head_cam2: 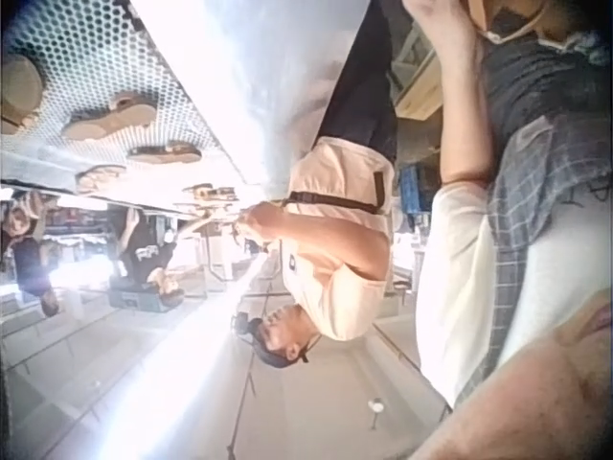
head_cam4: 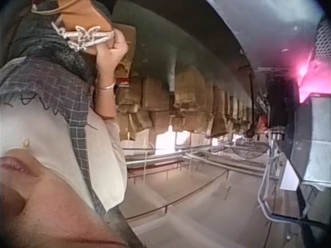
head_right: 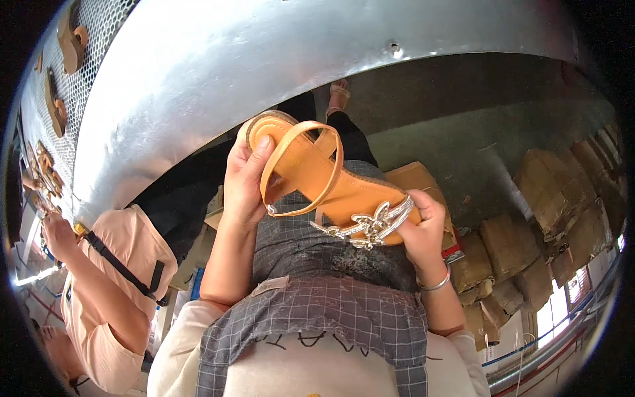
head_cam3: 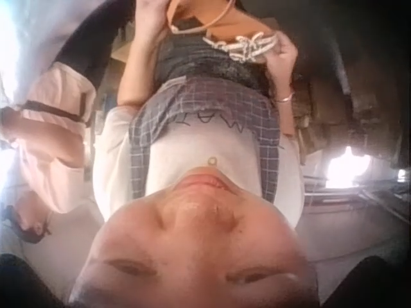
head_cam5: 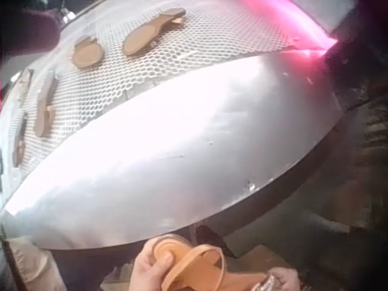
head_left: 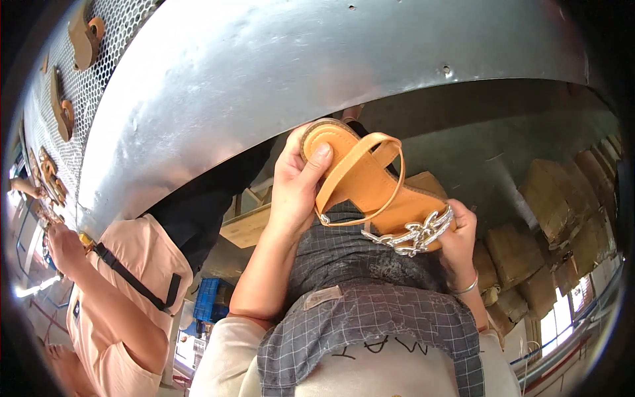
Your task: Inspecting and handling sandals on a conveyor belt in a shoe factory finishing area.
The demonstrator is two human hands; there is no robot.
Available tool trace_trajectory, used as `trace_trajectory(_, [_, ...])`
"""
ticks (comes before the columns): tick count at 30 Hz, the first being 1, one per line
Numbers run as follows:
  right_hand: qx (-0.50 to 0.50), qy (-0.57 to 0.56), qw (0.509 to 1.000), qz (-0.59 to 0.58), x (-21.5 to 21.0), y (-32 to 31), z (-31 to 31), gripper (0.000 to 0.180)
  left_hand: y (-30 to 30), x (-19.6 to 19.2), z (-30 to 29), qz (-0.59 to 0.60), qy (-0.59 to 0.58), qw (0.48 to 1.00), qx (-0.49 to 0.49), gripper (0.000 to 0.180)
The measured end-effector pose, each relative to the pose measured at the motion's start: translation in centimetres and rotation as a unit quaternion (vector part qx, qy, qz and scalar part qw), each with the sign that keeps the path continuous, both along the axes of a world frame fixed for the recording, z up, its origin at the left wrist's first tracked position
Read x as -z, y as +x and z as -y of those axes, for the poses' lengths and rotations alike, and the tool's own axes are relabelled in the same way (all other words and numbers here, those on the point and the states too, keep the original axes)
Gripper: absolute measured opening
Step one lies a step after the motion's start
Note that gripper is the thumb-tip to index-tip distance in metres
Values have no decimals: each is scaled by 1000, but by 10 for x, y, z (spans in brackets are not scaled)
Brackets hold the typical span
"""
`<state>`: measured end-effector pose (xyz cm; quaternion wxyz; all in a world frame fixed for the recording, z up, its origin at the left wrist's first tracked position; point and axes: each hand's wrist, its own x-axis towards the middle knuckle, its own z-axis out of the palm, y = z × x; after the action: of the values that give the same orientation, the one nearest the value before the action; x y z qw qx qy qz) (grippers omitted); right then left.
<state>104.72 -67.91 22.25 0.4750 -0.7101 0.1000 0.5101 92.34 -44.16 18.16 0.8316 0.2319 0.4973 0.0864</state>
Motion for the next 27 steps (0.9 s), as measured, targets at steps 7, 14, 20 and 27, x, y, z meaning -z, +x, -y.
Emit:
trace_trajectory(7, [129, 93, 987, -12, -19, 40, -11, 41, -19, -5, 8, -18, 16, 999, 22, 45])
trace_trajectory(14, [84, 148, 985, -32, -26, 50, 1, 46, -30, -3, 28, -5, -18, 1000, 2, 54])
trace_trajectory(20, [55, 156, 985, -54, -29, 53, -1, 54, -43, 2, 39, 2, -56, 998, -33, 48])
trace_trajectory(27, [65, 200, 974, -81, -33, 45, -12, 62, -58, -6, 42, -76, -98, 992, -17, 36])
